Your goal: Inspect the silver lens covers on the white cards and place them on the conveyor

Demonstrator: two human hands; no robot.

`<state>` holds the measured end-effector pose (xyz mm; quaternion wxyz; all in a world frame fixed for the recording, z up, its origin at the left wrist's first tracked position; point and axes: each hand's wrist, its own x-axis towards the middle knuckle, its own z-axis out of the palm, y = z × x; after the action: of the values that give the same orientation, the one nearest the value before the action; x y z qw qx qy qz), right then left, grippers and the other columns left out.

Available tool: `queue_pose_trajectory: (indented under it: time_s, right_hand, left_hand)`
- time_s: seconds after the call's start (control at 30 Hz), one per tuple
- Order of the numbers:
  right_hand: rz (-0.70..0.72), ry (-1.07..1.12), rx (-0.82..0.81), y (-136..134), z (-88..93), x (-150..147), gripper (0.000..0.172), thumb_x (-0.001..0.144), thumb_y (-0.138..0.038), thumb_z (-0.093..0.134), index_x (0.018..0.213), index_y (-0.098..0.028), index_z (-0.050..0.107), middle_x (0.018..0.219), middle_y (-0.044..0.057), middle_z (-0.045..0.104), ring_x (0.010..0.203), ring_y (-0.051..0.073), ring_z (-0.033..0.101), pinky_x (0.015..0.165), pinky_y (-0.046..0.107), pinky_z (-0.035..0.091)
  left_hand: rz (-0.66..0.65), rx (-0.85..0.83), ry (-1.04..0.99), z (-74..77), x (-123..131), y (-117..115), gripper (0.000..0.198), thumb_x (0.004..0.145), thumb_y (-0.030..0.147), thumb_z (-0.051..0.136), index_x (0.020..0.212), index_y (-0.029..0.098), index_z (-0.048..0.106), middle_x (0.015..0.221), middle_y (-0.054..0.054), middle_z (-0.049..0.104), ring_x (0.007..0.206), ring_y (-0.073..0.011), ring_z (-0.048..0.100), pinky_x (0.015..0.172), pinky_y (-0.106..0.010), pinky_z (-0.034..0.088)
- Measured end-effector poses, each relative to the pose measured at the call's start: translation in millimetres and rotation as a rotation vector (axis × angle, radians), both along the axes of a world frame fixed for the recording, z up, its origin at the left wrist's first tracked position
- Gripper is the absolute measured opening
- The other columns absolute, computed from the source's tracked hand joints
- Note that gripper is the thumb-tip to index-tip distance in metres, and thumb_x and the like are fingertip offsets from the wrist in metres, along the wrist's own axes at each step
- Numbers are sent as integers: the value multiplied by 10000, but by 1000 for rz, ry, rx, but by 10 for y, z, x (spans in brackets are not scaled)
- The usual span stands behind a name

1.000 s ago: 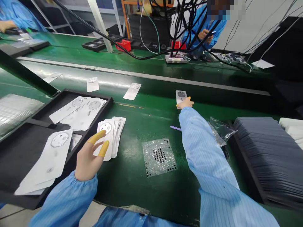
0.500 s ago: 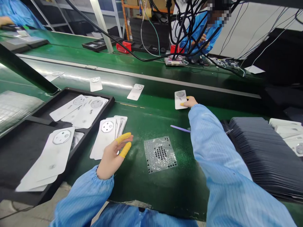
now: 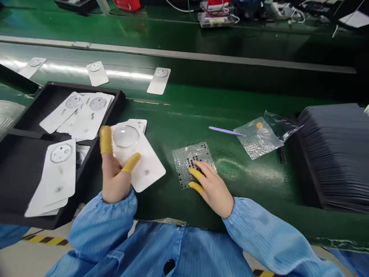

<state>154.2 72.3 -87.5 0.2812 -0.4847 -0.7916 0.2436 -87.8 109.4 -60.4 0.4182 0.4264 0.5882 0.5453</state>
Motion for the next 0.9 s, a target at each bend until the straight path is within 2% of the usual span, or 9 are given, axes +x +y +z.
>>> queue_pose_trajectory:
  time_s: [0.07, 0.17, 0.27, 0.4, 0.57, 0.63, 0.7, 0.8, 0.9]
  right_hand:
    - [49, 0, 113, 12, -177, 127, 364, 886, -146, 527, 1228, -260, 576, 1295, 86, 595, 1233, 255, 540, 1006, 528, 497]
    - [174, 100, 165, 44, -200, 261, 466, 877, -67, 481, 1302, -253, 523, 1289, 74, 605, 1223, 232, 553, 991, 486, 525]
    - [182, 158, 129, -19, 64, 349, 468, 908, -105, 443, 1332, -296, 497, 1293, 31, 605, 1208, 224, 568, 1023, 484, 500]
    - [34, 130, 8, -178, 491, 427, 367, 949, -281, 443, 1293, -376, 529, 1177, -16, 674, 1107, 215, 637, 1046, 457, 487]
    - [174, 3, 2, -131, 615, 572, 426, 959, -249, 412, 1359, -394, 438, 1231, -29, 643, 1122, 207, 627, 1066, 457, 462]
    - [281, -65, 46, -40, 579, 625, 488, 926, -222, 481, 1384, -371, 409, 1328, -9, 574, 1209, 235, 565, 1089, 504, 417]
    - [294, -63, 106, 31, 543, 617, 543, 863, -213, 586, 1373, -325, 439, 1373, 34, 534, 1266, 274, 503, 1080, 541, 405]
    - [116, 58, 157, 51, 486, 445, 516, 805, -172, 657, 1290, -278, 518, 1217, 74, 623, 1153, 257, 566, 961, 470, 512]
    - [46, 110, 200, 32, 368, 173, 373, 840, -153, 609, 1193, -269, 569, 1042, 65, 657, 952, 205, 625, 804, 377, 570]
  left_hand:
    - [-56, -128, 85, -25, -122, -45, 494, 791, 349, 674, 1251, 184, 598, 1248, -99, 636, 1182, -311, 562, 978, -404, 465]
    - [-200, -306, 121, -26, -100, -80, 453, 767, 462, 669, 1032, 97, 712, 1043, -130, 723, 1033, -327, 629, 920, -413, 471]
    - [-335, -353, 114, -27, 72, -102, 489, 749, 576, 634, 871, 113, 734, 883, -106, 742, 930, -306, 644, 843, -386, 481]
    - [-479, -455, -96, -48, 305, -154, 453, 647, 608, 713, 696, 157, 711, 722, -64, 711, 750, -231, 637, 662, -305, 490]
    - [-706, -644, -467, -21, 502, -228, 435, 589, 529, 800, 702, 116, 723, 643, -52, 677, 552, -131, 585, 517, -230, 450]
    - [-676, -648, -517, -3, 555, -237, 385, 599, 453, 823, 763, 113, 748, 705, -67, 706, 567, -128, 603, 530, -229, 467]
    - [-559, -577, -469, 6, 597, -237, 342, 608, 396, 833, 811, 129, 766, 797, -79, 736, 631, -140, 630, 585, -242, 495]
    - [-450, -493, -391, 3, 650, -246, 346, 630, 389, 823, 863, 138, 774, 881, -94, 754, 707, -166, 656, 660, -269, 516]
    - [-476, -471, -411, -33, 684, -289, 338, 672, 399, 795, 887, 139, 772, 903, -99, 756, 757, -189, 675, 677, -271, 517]
